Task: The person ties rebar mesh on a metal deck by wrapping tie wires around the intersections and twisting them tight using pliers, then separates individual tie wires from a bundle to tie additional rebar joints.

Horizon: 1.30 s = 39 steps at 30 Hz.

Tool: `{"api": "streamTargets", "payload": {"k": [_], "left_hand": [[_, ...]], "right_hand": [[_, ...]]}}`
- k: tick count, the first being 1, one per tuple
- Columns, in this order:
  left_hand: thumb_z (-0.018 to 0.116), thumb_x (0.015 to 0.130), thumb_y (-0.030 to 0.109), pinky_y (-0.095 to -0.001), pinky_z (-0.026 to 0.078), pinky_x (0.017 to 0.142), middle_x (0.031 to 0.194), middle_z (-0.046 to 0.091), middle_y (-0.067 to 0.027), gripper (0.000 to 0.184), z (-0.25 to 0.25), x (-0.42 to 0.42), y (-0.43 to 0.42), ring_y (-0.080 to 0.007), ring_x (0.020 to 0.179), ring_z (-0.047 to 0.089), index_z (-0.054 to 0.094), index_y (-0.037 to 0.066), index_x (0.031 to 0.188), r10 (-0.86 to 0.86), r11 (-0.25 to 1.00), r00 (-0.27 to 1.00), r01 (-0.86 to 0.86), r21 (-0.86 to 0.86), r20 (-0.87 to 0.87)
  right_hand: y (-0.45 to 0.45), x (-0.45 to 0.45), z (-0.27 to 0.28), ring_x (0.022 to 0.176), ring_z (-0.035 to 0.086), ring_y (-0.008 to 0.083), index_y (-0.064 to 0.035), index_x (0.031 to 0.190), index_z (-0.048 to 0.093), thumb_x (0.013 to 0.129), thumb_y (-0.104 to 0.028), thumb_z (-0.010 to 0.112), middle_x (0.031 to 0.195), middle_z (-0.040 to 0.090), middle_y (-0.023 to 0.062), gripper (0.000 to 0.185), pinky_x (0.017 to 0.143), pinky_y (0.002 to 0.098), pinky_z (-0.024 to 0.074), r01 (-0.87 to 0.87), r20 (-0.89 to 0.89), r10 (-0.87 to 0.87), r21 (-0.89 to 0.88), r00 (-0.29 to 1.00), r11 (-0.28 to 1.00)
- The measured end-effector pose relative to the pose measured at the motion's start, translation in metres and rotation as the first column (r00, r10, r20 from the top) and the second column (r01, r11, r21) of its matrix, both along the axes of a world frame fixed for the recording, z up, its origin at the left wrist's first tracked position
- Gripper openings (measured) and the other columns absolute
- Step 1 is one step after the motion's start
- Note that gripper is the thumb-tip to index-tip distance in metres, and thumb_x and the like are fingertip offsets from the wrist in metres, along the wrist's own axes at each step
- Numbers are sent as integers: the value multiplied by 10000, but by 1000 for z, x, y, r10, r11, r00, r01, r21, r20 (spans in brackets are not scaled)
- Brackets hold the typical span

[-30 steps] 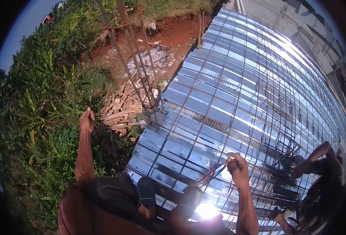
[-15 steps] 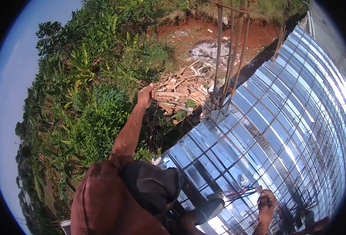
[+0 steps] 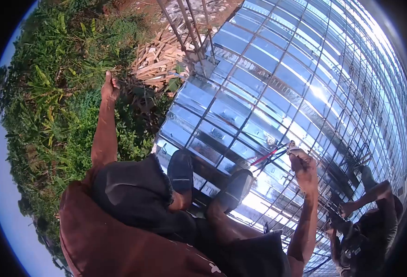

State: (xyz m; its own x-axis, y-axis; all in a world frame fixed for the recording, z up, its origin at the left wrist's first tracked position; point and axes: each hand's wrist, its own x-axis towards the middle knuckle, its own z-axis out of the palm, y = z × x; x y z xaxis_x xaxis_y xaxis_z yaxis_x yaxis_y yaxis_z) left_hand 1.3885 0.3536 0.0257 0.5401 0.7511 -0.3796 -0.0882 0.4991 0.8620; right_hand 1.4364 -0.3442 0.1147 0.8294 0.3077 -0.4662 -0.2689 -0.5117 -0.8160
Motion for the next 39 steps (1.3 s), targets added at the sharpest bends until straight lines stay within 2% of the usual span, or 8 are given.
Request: {"api": "streamTargets", "payload": {"k": [4, 8, 12, 21, 26, 31, 34, 39], "left_hand": [[686, 824, 406, -213, 359, 398, 544, 453, 7, 386, -2, 8, -7, -98, 446, 427, 472, 123, 674, -21, 1000, 998, 21, 13, 66], [697, 812, 420, -220, 365, 401, 548, 440, 10, 406, -14, 10, 5, -101, 445, 416, 454, 122, 682, -55, 996, 989, 46, 70, 134], [638, 858, 407, -213, 363, 413, 555, 444, 25, 360, 5, 9, -19, -85, 442, 406, 468, 119, 723, 12, 1000, 984, -13, 5, 176], [592, 861, 494, -260, 386, 434, 516, 450, 20, 422, -9, 1, 15, -112, 442, 427, 493, 116, 702, -37, 969, 997, 53, 240, -74], [598, 885, 446, -286, 338, 533, 609, 452, 19, 387, -17, 0, 10, -112, 545, 400, 487, 103, 744, -34, 852, 965, 163, 497, -259], [539, 916, 451, -296, 362, 562, 610, 441, 13, 382, -59, -9, 67, -121, 560, 409, 528, 96, 774, 76, 763, 930, 179, 622, -360], [516, 909, 498, -296, 396, 529, 580, 476, 3, 438, -74, -18, 95, -139, 521, 443, 542, 93, 744, -65, 904, 967, 162, 396, -247], [457, 893, 578, -304, 432, 404, 509, 526, -20, 563, -104, -14, 121, -182, 409, 479, 580, 72, 678, -251, 947, 933, 292, -132, 257]], "right_hand": [[-41, -32, -39, 629, 510, 115, -9, 994, 637, 877, -104, 554, 749, 591, 26, 171, 521, 292, 375, -787, 301, 755, -23, 583, 617], [-36, -42, -13, 595, 504, 132, 5, 910, 654, 837, -133, 653, 732, 607, 100, 156, 496, 296, 362, -263, -125, 535, 764, 836, 589], [-25, -24, 5, 420, 304, 25, -9, 932, 617, 919, -253, 575, 534, 417, -34, 248, 423, 219, 234, 400, -417, -155, 600, 895, 693], [-13, -55, -22, 712, 602, 186, -51, 957, 661, 890, -84, 571, 841, 660, 77, 117, 642, 291, 480, -182, -22, 181, -225, 983, 957], [-19, -88, -38, 740, 630, 191, -104, 966, 656, 890, -224, 515, 802, 641, 100, 200, 652, 327, 499, -469, -310, 394, -224, 865, 854], [-20, -81, -15, 608, 512, 128, -45, 993, 644, 920, -212, 508, 677, 562, 26, 228, 539, 301, 414, -550, -340, 644, 338, 685, 763], [-18, -75, 9, 530, 432, 76, 1, 949, 649, 927, -216, 553, 664, 538, 2, 238, 492, 221, 349, -172, -381, 620, 743, 686, 647], [-16, -53, 2, 519, 364, 51, -4, 968, 633, 929, -213, 567, 623, 469, -22, 222, 476, 220, 285, 293, -331, -108, 583, 937, 757]]}}
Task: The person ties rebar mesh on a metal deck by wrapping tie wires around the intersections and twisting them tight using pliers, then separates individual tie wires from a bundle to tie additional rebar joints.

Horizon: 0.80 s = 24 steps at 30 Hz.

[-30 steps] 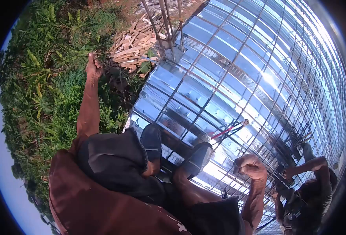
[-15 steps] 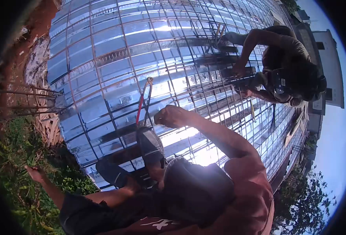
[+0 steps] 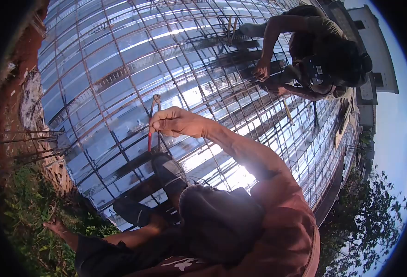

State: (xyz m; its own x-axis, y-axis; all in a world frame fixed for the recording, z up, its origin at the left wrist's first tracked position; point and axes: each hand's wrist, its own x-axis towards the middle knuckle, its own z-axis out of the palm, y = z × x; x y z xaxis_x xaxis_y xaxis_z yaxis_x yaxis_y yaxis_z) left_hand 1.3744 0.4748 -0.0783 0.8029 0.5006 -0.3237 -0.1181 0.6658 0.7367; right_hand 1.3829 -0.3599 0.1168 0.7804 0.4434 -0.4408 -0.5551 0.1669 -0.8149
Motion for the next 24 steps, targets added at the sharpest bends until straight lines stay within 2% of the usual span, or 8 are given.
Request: {"api": "streamTargets", "payload": {"k": [3, 10, 13, 16, 18, 21, 23, 24], "left_hand": [[465, 885, 577, -341, 377, 344, 480, 512, -66, 645, -11, 6, 10, -188, 460, 499, 556, 51, 523, -4, 973, 999, -4, -231, -35], [441, 851, 649, -382, 407, 564, 797, 500, -144, 629, -13, 17, 1, -253, 734, 503, 520, 26, 837, 63, 998, 976, -57, 37, -210], [430, 836, 680, -400, 420, 659, 933, 495, -178, 683, -2, 24, -14, -281, 851, 504, 504, 15, 971, 187, 910, 916, -26, 413, -355], [420, 821, 711, -417, 433, 753, 1069, 489, -211, 765, 33, 32, -48, -310, 969, 506, 489, 4, 1106, 615, 172, 711, 303, 937, -343], [413, 812, 731, -429, 442, 816, 1160, 486, -233, 831, 81, 42, -110, -328, 1047, 507, 478, -3, 1196, 674, -237, 720, 422, 875, -164], [404, 812, 739, -442, 436, 896, 1268, 466, -257, 891, 161, 47, -247, -346, 1141, 496, 459, -7, 1295, 235, -196, 841, 531, 824, -487], [400, 841, 702, -445, 395, 947, 1323, 415, -262, 851, 200, 48, -353, -343, 1191, 461, 434, 3, 1324, -483, -40, 564, 750, 660, -670], [431, 871, 583, -434, 392, 954, 1328, 445, -216, 741, 196, 47, -391, -347, 1174, 484, 412, 8, 1339, -591, -181, 440, 744, 643, -676]], "right_hand": [[-8, -2, -13, 611, 502, 113, -23, 961, 648, 897, -113, 532, 691, 568, 17, 160, 557, 276, 398, -123, 173, 246, -521, 954, 845], [-17, -29, -33, 787, 592, 171, 10, 1013, 628, 882, -86, 489, 878, 654, 106, 214, 682, 325, 470, -297, 147, 471, -605, 870, 739], [-18, -32, -28, 802, 587, 161, 12, 1005, 632, 873, -73, 482, 885, 652, 105, 217, 691, 317, 465, -343, 48, 430, -527, 902, 777], [-13, -29, -27, 657, 531, 127, -25, 918, 646, 841, -87, 507, 737, 602, 47, 171, 583, 273, 433, -295, 94, 395, -515, 914, 805], [-3, -18, -19, 655, 522, 123, -21, 914, 639, 828, -67, 499, 735, 593, 39, 170, 584, 273, 429, -273, 173, 401, -494, 900, 826], [24, 8, 7, 676, 553, 158, -18, 920, 630, 814, -48, 483, 772, 615, 53, 184, 619, 301, 439, -306, 281, 462, -457, 841, 835], [39, 22, 16, 697, 569, 173, 18, 920, 613, 854, -40, 493, 809, 637, 97, 148, 636, 331, 447, -256, 421, 469, -470, 776, 845], [42, 31, 19, 710, 595, 227, -10, 933, 622, 847, -72, 512, 827, 656, 105, 153, 651, 356, 460, -206, 503, 523, -556, 689, 805]]}}
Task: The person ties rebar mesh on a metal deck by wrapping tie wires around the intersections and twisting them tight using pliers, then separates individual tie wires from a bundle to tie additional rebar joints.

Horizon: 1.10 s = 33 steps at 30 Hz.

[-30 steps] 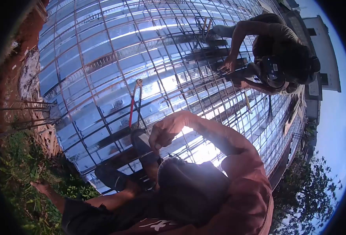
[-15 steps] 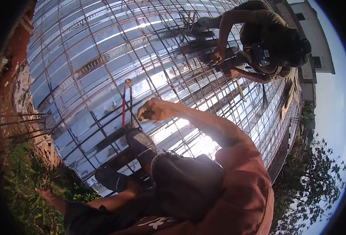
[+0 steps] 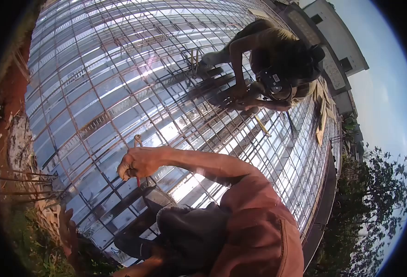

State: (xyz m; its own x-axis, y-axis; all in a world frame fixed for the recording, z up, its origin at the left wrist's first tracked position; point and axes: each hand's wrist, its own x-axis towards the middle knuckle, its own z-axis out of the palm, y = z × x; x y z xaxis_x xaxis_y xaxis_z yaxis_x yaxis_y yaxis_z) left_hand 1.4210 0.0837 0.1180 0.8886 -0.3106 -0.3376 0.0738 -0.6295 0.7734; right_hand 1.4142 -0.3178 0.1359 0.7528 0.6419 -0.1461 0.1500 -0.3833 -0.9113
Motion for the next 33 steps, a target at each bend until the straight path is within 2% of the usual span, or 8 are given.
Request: {"api": "streamTargets", "payload": {"k": [3, 7, 9, 11, 13, 18, 25, 33], "left_hand": [[493, 909, 127, -382, 475, 802, 890, 622, -131, 449, -49, -16, -28, -253, 816, 622, 413, 7, 1333, -450, 892, 872, 450, 45, 191], [567, 898, 230, -387, 449, 637, 789, 605, -109, 316, -84, -18, -8, -252, 691, 554, 607, 78, 1172, -464, 874, 755, 474, 104, 462], [557, 899, 190, -381, 441, 593, 738, 574, -84, 298, -64, -21, -5, -234, 635, 524, 608, 58, 1162, -529, 821, 465, 491, 290, 710], [578, 905, 208, -280, 401, 511, 693, 505, -10, 248, 39, -22, -25, -121, 573, 468, 609, 43, 1087, 84, 966, 996, -73, -247, 33], [585, 911, 232, -205, 351, 481, 678, 460, 32, 216, 78, -24, -17, -49, 558, 426, 595, 51, 1028, 410, 663, 885, -454, -595, -220], [535, 932, 269, -234, 389, 505, 677, 494, 8, 219, 154, -34, 6, -86, 548, 462, 578, 81, 1035, 227, 129, 973, -74, -989, -43], [301, 1022, 176, -238, 259, 430, 720, 381, -29, 380, 206, -51, 2, -88, 506, 316, 326, 62, 1384, 444, -243, 810, 520, -819, 383], [366, 1009, 185, -201, 268, 385, 651, 371, 6, 240, 132, -13, 79, -63, 478, 311, 468, 26, 1157, 903, -263, 411, 302, -916, -124]], "right_hand": [[8, 26, 41, 700, 598, 241, -40, 885, 638, 798, -99, 530, 778, 648, 102, 150, 639, 353, 455, -66, 48, 74, -157, 996, 985], [15, 52, 88, 746, 599, 221, -69, 881, 638, 783, -82, 524, 835, 648, 72, 150, 659, 356, 452, -182, 177, 279, -428, 944, 885], [21, 57, 105, 831, 593, 214, -101, 990, 618, 766, -67, 566, 923, 625, 84, 232, 715, 354, 457, 252, 781, 218, -430, 585, 867], [32, 48, 152, 847, 584, 226, -103, 1045, 595, 760, -67, 590, 945, 607, 101, 287, 729, 354, 456, 360, 971, 10, -99, 241, 928], [29, 51, 148, 858, 568, 264, -48, 1132, 570, 774, -24, 604, 997, 584, 161, 360, 796, 358, 442, 158, 880, -456, 473, -133, 867], [126, 14, 64, 1068, 506, 329, -11, 1358, 356, 946, -222, 481, 1158, 517, 220, 480, 923, 428, 383, 43, 438, -277, 472, 855, 881], [206, -56, 7, 1080, 538, 296, -51, 1378, 354, 980, -369, 365, 1111, 571, 196, 509, 903, 411, 409, -366, -313, 516, 429, 798, 826], [197, -32, 17, 733, 568, 175, 6, 1034, 612, 922, -194, 476, 830, 600, 120, 266, 685, 305, 446, -8, 37, -5, 326, 999, 946]]}}
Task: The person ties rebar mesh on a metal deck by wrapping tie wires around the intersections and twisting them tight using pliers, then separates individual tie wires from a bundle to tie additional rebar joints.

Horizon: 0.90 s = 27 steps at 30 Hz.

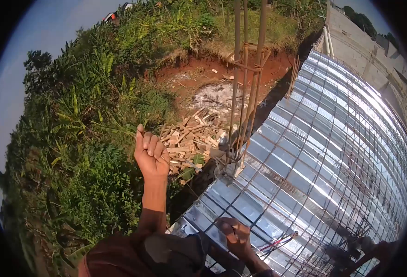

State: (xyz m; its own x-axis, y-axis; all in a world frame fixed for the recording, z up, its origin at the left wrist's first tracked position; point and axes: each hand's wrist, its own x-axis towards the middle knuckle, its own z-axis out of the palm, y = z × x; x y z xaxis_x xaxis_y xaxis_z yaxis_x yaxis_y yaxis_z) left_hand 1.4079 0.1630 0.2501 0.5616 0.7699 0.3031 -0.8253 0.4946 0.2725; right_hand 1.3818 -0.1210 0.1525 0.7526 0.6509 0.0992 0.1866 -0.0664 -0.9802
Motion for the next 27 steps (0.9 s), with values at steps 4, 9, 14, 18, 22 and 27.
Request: {"api": "streamTargets", "payload": {"k": [4, 9, 14, 18, 22, 27], "left_hand": [[417, 997, 206, -226, 289, 406, 640, 355, 24, 273, -53, 19, 43, -69, 502, 294, 457, 35, 1205, 210, 969, 833, -248, -7, -512], [440, 984, 184, -221, 324, 434, 673, 432, 15, 353, -84, 30, 75, -81, 519, 332, 412, 91, 1324, 235, 933, 688, -359, -40, -686], [447, 983, 195, -223, 334, 430, 729, 522, -17, 344, -107, 29, 86, -87, 521, 356, 430, 102, 1313, 288, 929, 664, -369, 33, -690], [396, 995, 190, -225, 327, 411, 863, 621, -66, 274, -106, 32, 94, -92, 519, 381, 469, 86, 1238, 268, 906, 682, -419, -64, -681], [381, 989, 233, -209, 333, 412, 1032, 637, -148, 265, -120, 38, 112, -113, 512, 402, 501, 67, 1157, 167, 879, 770, -399, -262, -616], [394, 983, 253, -205, 332, 411, 1051, 626, -166, 276, -137, 33, 124, -112, 514, 399, 503, 65, 1154, -40, 877, 845, -226, -423, -534]], "right_hand": [[-10, -1, -55, 543, 529, 118, 25, 943, 643, 888, -175, 510, 617, 567, 62, 247, 525, 279, 419, 91, 4, -92, -188, 996, 978], [-12, -13, -50, 699, 644, 229, 21, 952, 645, 885, -137, 546, 813, 655, 158, 198, 629, 319, 477, 85, -10, -91, -262, 996, 961], [-11, -11, -52, 654, 644, 255, 16, 947, 646, 884, -105, 542, 803, 649, 166, 172, 603, 327, 480, 99, 17, -98, -267, 995, 959], [-7, -9, -52, 646, 645, 252, 12, 943, 646, 884, -98, 540, 786, 649, 162, 164, 594, 332, 480, 100, 33, -94, -278, 995, 955], [-6, -8, -64, 650, 648, 250, 25, 932, 641, 883, -76, 532, 787, 648, 169, 157, 594, 331, 484, 172, 127, -148, -214, 981, 961], [-11, 1, -68, 752, 654, 236, 28, 968, 640, 887, -99, 520, 864, 664, 161, 192, 678, 330, 488, 260, 127, -233, -281, 964, 924]]}}
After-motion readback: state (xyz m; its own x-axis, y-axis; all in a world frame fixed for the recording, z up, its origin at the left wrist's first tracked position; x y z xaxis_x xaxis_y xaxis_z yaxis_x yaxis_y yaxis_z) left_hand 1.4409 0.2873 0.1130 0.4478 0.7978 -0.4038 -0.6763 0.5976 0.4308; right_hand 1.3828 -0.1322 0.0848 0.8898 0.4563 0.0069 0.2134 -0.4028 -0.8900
